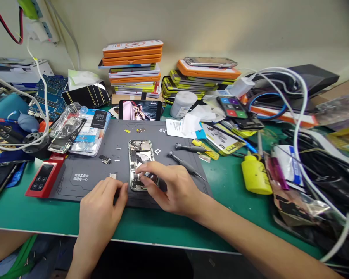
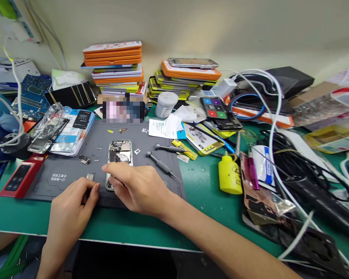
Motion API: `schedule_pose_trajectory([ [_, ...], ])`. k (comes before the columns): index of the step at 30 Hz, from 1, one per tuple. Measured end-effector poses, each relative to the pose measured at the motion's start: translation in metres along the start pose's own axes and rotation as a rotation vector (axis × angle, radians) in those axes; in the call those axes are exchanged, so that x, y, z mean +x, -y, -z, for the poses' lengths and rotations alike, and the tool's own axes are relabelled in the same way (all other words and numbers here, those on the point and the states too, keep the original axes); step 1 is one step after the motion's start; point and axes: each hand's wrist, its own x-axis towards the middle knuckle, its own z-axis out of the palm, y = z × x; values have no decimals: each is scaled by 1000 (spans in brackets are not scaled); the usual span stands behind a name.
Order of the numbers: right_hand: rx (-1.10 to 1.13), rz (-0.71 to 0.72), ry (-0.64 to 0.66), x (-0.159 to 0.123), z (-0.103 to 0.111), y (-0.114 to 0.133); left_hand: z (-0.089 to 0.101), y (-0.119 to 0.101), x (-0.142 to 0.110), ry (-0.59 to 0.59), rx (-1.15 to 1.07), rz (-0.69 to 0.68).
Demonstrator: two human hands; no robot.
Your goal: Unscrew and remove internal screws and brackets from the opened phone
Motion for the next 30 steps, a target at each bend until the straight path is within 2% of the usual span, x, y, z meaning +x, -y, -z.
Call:
schedule_pose_trajectory([
  [5, -4, 61, -9, 1, 0, 0, 0, 1, 0, 4, -3, -4],
  [10, 44, 56, -23, 2, -2, -2, 0, 1, -1, 3, -2, -5],
  [30, -10, 35, -4, 2, 1, -1, 1, -1, 1, 9, -13, 2],
])
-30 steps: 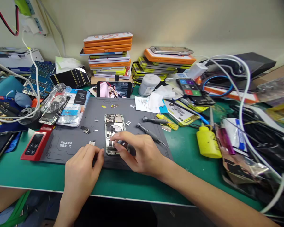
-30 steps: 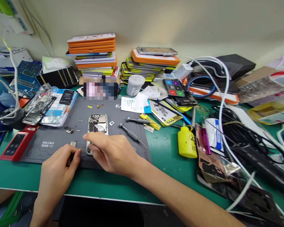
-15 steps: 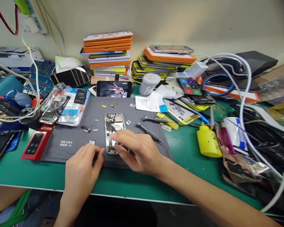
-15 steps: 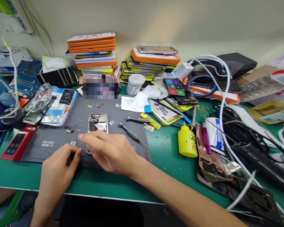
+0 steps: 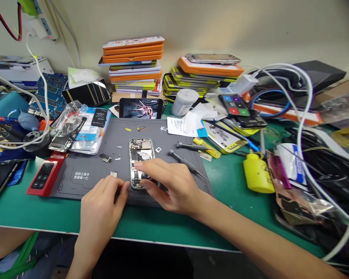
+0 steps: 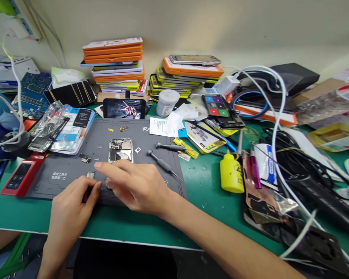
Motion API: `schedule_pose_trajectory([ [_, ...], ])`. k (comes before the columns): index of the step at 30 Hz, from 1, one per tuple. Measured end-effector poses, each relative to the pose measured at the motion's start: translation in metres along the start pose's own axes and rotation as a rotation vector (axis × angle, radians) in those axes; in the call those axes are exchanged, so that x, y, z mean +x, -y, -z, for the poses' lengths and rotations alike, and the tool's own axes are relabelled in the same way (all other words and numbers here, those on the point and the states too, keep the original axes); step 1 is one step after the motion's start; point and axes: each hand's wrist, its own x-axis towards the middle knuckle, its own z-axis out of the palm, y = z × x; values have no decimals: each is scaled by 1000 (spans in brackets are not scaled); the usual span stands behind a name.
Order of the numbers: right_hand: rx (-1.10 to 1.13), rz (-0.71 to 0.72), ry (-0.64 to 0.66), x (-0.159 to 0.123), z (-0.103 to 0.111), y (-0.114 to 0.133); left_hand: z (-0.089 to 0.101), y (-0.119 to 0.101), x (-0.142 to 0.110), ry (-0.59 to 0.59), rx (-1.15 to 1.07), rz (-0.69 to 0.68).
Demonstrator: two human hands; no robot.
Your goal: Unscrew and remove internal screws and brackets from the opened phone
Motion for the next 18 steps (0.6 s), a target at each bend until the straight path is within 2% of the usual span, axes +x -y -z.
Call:
schedule_pose_trajectory([
  [8, 47, -3, -26, 2, 1, 0, -1, 2, -2, 17, -26, 8],
  [14, 38, -47, -33, -3, -4, -1, 1, 2, -2, 19, -138, 35],
  [18, 133, -99, -128, -6, -7, 0, 2, 3, -3, -11, -190, 63],
])
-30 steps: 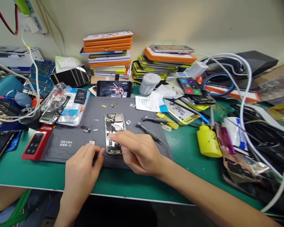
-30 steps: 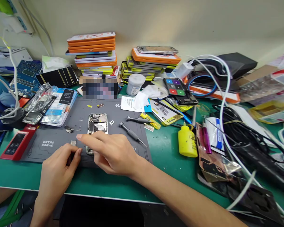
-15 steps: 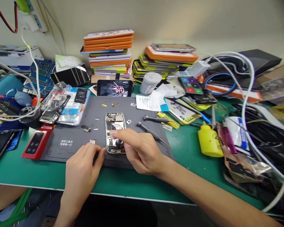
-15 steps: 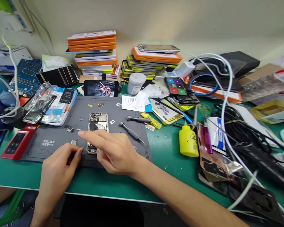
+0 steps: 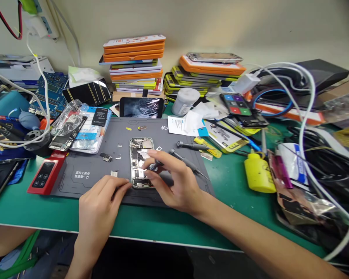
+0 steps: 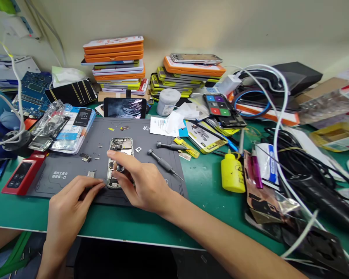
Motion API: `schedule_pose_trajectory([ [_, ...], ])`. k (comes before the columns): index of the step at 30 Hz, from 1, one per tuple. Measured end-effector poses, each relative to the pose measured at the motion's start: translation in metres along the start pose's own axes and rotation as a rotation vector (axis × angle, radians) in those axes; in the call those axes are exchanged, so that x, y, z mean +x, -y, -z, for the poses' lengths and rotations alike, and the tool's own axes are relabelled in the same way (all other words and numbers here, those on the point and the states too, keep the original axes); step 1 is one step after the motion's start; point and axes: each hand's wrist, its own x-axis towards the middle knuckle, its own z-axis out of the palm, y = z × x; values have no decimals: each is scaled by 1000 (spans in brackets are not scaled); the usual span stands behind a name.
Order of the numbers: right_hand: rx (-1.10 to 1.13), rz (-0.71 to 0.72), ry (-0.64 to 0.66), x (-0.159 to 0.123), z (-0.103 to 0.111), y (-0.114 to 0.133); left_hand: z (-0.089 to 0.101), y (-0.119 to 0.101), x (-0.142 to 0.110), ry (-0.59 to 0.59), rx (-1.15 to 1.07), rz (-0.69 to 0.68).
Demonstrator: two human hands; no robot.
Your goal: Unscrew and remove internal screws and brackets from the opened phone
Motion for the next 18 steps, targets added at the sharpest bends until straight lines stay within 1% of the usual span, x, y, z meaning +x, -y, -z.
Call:
schedule_pose_trajectory([
  [2, 123, -68, -53, 0, -1, 1, 0, 1, -1, -14, -18, -7],
  [4, 251, -127, -62, 0, -2, 3, 0, 2, -1, -19, -27, -23],
  [6, 359, -144, -24, 1, -2, 4, 0, 3, -1, -18, -26, -43],
  [8, 421, -129, 24, 1, -2, 4, 0, 3, -1, -18, -24, -70],
  [10, 417, -94, 59, 0, -3, 4, 1, 2, -1, -13, -29, -90],
  [14, 324, -12, 77, -2, -3, 3, 1, 1, 0, 2, -21, -107],
  [18, 343, -52, 95, -4, -5, 1, 1, 1, 1, 34, 6, -108],
])
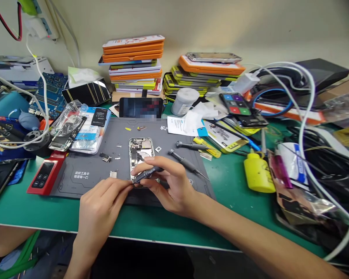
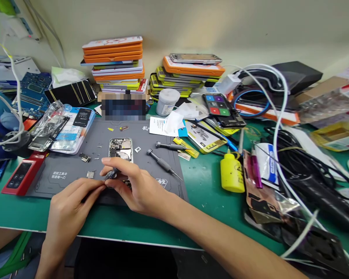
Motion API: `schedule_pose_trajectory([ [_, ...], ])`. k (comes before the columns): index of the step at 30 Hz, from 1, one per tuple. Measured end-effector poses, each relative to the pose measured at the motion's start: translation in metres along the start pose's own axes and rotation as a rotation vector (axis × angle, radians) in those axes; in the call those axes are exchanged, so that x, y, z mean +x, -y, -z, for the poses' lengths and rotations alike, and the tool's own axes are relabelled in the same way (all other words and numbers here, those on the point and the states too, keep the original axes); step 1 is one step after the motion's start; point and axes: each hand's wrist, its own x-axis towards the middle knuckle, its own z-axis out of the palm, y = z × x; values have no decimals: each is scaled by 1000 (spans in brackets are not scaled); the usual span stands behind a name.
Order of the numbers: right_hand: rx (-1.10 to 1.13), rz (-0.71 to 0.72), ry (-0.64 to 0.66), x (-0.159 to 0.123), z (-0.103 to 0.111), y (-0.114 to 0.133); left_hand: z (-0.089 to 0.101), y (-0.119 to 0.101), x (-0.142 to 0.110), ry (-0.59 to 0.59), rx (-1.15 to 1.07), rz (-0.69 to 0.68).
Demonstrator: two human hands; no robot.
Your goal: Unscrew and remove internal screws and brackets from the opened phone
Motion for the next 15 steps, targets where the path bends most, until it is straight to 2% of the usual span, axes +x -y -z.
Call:
schedule_pose_trajectory([
  [3, 49, -38, -14, 1, -2, 1, -1, 0, 1, 21, 14, 7],
  [8, 53, -168, -284, 8, 5, 12, 0, -1, 1, 5, 9, 60],
  [10, 51, -264, -336, 12, 12, 17, 0, -1, 1, -18, -4, 85],
  [12, -13, -397, -280, 17, 20, 21, 0, -2, 1, -33, -20, 104],
  [15, -185, -584, -43, 23, 26, 24, 0, -2, 1, -46, -42, 116],
])
